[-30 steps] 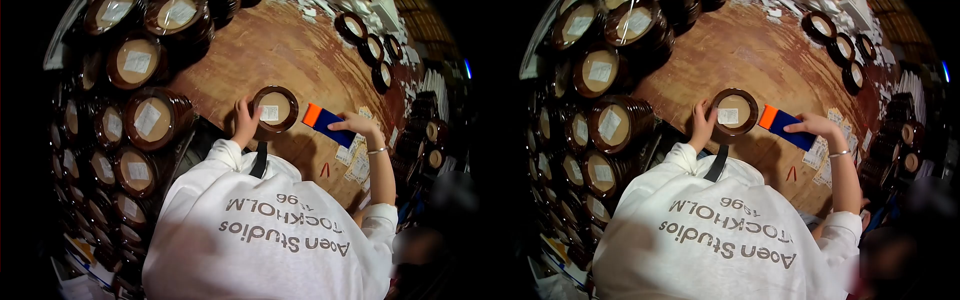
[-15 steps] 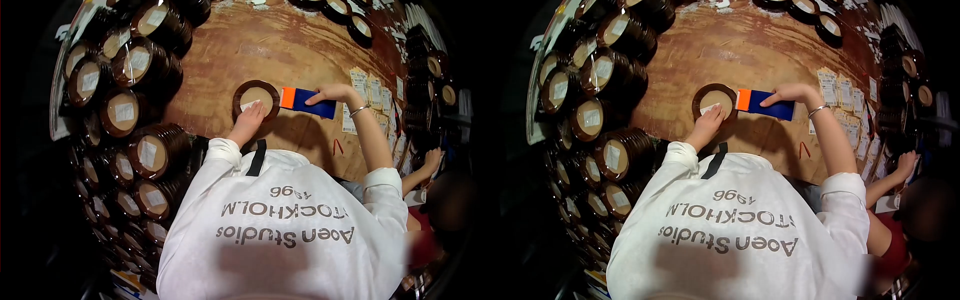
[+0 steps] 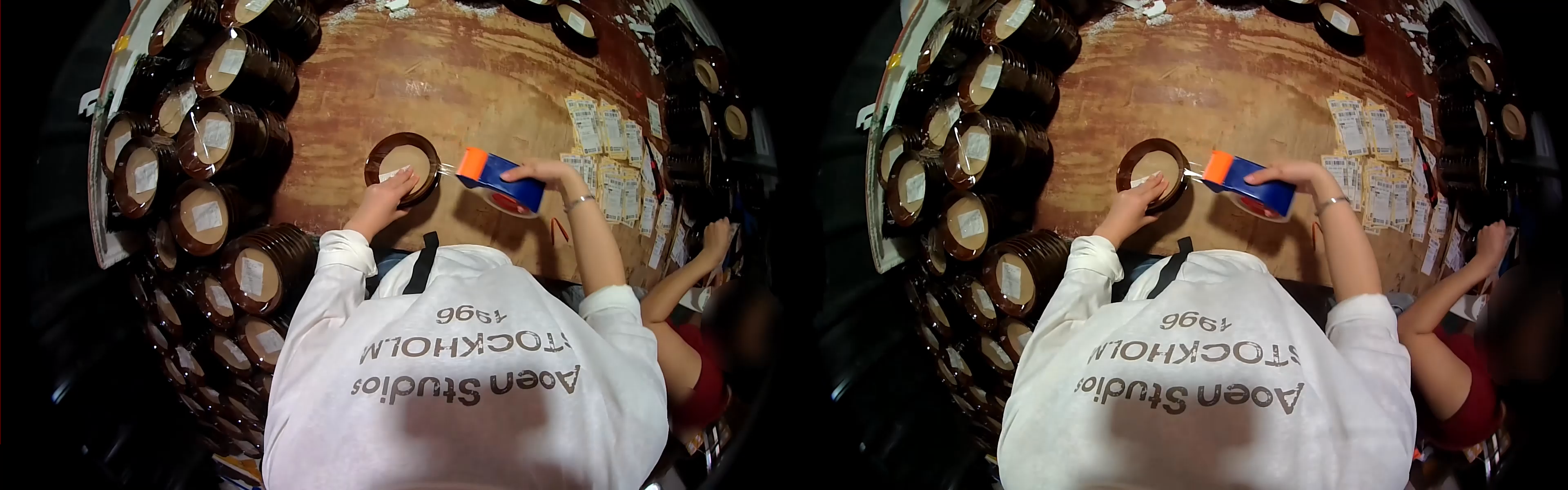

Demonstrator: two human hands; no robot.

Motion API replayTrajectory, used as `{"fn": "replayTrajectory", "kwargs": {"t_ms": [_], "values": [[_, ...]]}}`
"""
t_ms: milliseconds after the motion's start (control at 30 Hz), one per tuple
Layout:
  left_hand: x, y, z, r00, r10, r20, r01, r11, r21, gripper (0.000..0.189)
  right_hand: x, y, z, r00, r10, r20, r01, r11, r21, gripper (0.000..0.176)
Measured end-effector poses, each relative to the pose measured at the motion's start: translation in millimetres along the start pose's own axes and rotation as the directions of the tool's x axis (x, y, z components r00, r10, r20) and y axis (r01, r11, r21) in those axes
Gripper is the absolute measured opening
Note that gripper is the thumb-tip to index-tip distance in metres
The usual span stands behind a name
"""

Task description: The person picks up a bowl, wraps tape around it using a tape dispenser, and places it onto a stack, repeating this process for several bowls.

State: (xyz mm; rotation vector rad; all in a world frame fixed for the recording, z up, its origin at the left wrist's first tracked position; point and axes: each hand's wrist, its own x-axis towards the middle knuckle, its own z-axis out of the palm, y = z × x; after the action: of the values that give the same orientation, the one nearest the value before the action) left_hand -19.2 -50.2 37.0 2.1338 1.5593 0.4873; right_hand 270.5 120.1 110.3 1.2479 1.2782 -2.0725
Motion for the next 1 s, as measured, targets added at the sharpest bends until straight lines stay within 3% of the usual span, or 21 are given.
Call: {"fn": "replayTrajectory", "kwargs": {"t_ms": [133,200,267,300,400,467,600,667,767,833,900,933,967,1000], "values": [[0,9,2,0.996,0.064,0.057,-0.066,0.997,0.035,0.063,-9,55,3,0.993,0.101,-0.065,-0.100,0.995,0.014,0.049],[-5,10,18,0.996,0.078,0.040,-0.085,0.979,0.188,0.059,-5,57,19,0.989,0.124,-0.080,-0.124,0.992,0.002,0.048],[-8,9,27,0.994,0.107,0.009,-0.107,0.972,0.208,0.058,8,54,38,0.983,0.124,-0.134,-0.125,0.992,-0.002,0.046],[-10,10,29,0.992,0.120,-0.031,-0.110,0.968,0.226,0.056,24,55,38,0.986,0.118,-0.120,-0.130,0.987,-0.097,0.048],[-9,12,27,0.990,0.129,-0.054,-0.116,0.973,0.197,0.056,50,38,45,0.981,0.109,-0.163,-0.131,0.983,-0.130,0.052],[-10,11,31,0.987,0.148,-0.065,-0.130,0.965,0.228,0.057,65,22,47,0.974,0.025,-0.224,-0.128,0.881,-0.455,0.056],[-13,10,39,0.983,0.149,-0.104,-0.119,0.961,0.251,0.059,73,3,58,0.973,0.059,-0.225,-0.179,0.808,-0.561,0.055],[-12,19,36,0.985,0.116,-0.131,-0.084,0.971,0.223,0.059,90,3,69,0.946,0.043,-0.322,-0.229,0.791,-0.568,0.053],[-8,27,41,0.987,0.071,-0.145,-0.034,0.970,0.240,0.057,61,-6,75,0.959,-0.053,-0.278,-0.135,0.779,-0.613,0.053],[-6,39,36,0.989,0.056,-0.134,-0.016,0.959,0.283,0.055,59,15,68,0.954,-0.103,-0.281,-0.068,0.841,-0.537,0.053],[-6,54,19,0.991,-0.106,0.082,0.094,0.986,0.140,0.051,46,37,60,0.946,-0.152,-0.285,0.006,0.890,-0.456,0.053],[-7,55,17,0.999,0.005,0.035,-0.009,0.991,0.130,0.049,31,45,59,0.933,-0.081,-0.351,-0.039,0.946,-0.322,0.052],[-3,57,15,0.999,0.010,0.037,-0.015,0.991,0.134,0.049,19,54,59,0.915,0.000,-0.404,-0.078,0.981,-0.178,0.050],[5,65,7,0.983,0.186,0.003,-0.182,0.961,0.209,0.048,12,66,60,0.913,-0.004,-0.408,-0.073,0.982,-0.173,0.050]]}}
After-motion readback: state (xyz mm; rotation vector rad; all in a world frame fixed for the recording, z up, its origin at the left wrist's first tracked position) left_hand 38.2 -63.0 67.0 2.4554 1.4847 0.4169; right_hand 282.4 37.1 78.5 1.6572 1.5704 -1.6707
